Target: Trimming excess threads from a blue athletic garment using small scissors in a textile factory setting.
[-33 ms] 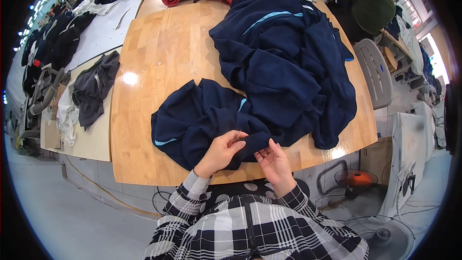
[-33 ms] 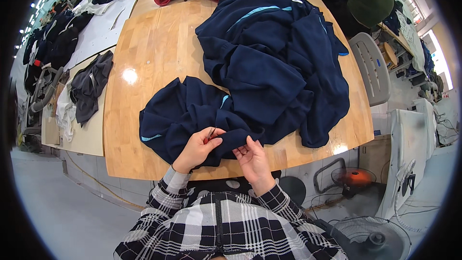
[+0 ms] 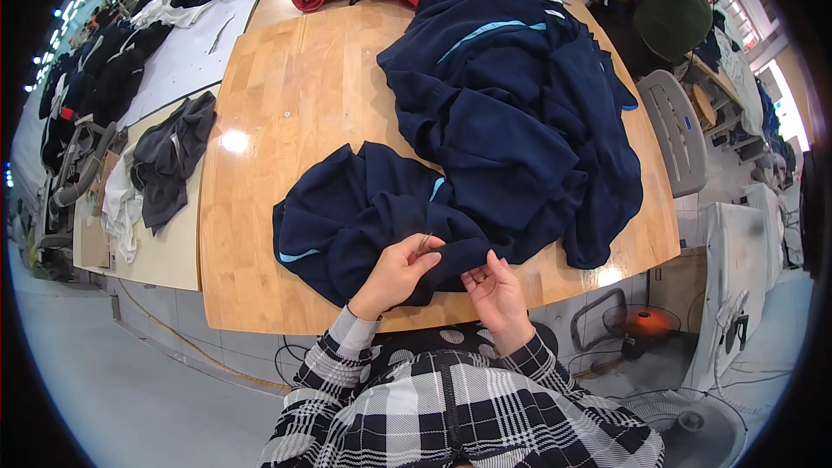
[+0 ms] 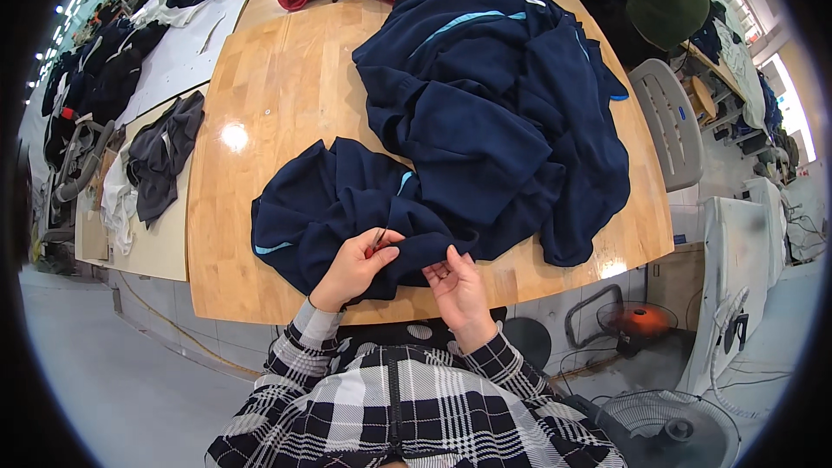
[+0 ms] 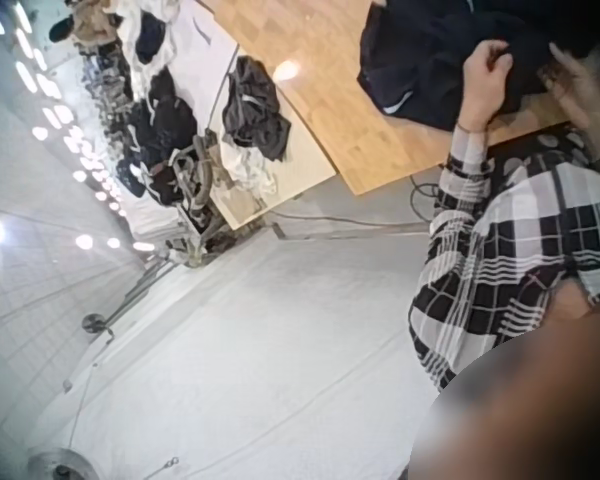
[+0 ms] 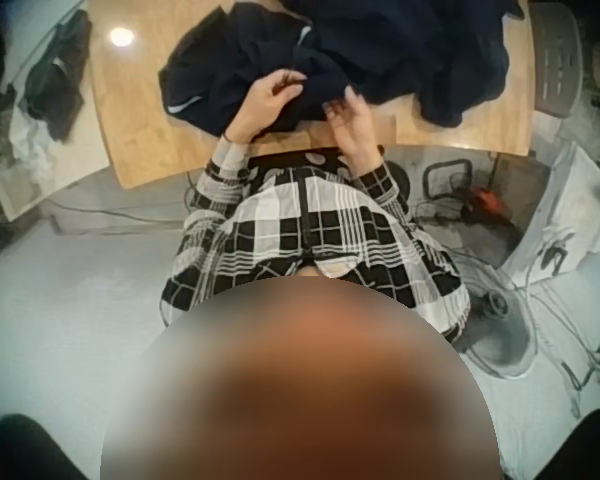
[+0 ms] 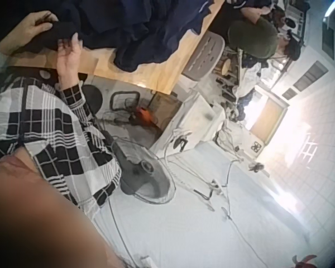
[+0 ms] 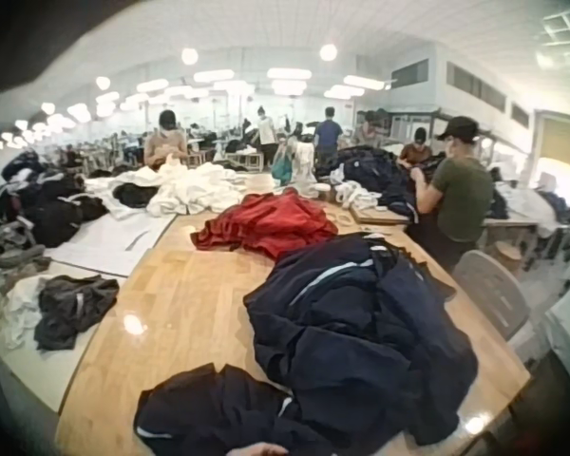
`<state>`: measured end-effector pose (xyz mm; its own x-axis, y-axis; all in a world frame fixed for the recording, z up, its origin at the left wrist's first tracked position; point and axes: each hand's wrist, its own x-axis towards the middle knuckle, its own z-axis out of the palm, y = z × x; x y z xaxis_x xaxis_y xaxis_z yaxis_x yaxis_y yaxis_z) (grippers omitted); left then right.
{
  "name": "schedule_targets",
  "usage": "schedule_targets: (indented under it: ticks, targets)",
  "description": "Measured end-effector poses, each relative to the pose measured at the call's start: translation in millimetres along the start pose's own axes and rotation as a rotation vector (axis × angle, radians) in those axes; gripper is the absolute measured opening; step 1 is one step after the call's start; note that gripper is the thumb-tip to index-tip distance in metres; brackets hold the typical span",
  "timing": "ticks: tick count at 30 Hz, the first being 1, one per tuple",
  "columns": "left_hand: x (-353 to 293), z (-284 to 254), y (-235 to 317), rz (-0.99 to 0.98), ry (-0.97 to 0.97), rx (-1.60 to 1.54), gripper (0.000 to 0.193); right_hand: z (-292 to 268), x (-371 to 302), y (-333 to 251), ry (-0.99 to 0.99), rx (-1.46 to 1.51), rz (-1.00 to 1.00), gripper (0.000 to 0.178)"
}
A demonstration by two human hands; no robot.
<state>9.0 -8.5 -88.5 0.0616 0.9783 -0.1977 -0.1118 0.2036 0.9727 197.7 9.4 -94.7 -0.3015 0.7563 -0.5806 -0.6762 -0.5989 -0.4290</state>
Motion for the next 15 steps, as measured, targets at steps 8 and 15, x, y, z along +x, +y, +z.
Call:
schedule_targets:
  ticks: [8,15]
  targets:
    - [0,-9,1,0.024,0.024,0.095,0.018,-14,2,-7,0.057,0.058,-0.016,0.012]
    - [-1,-6,7,0.033,0.030,0.119,0.018,-15,5,-3,-0.056,0.024,-0.018,0.013]
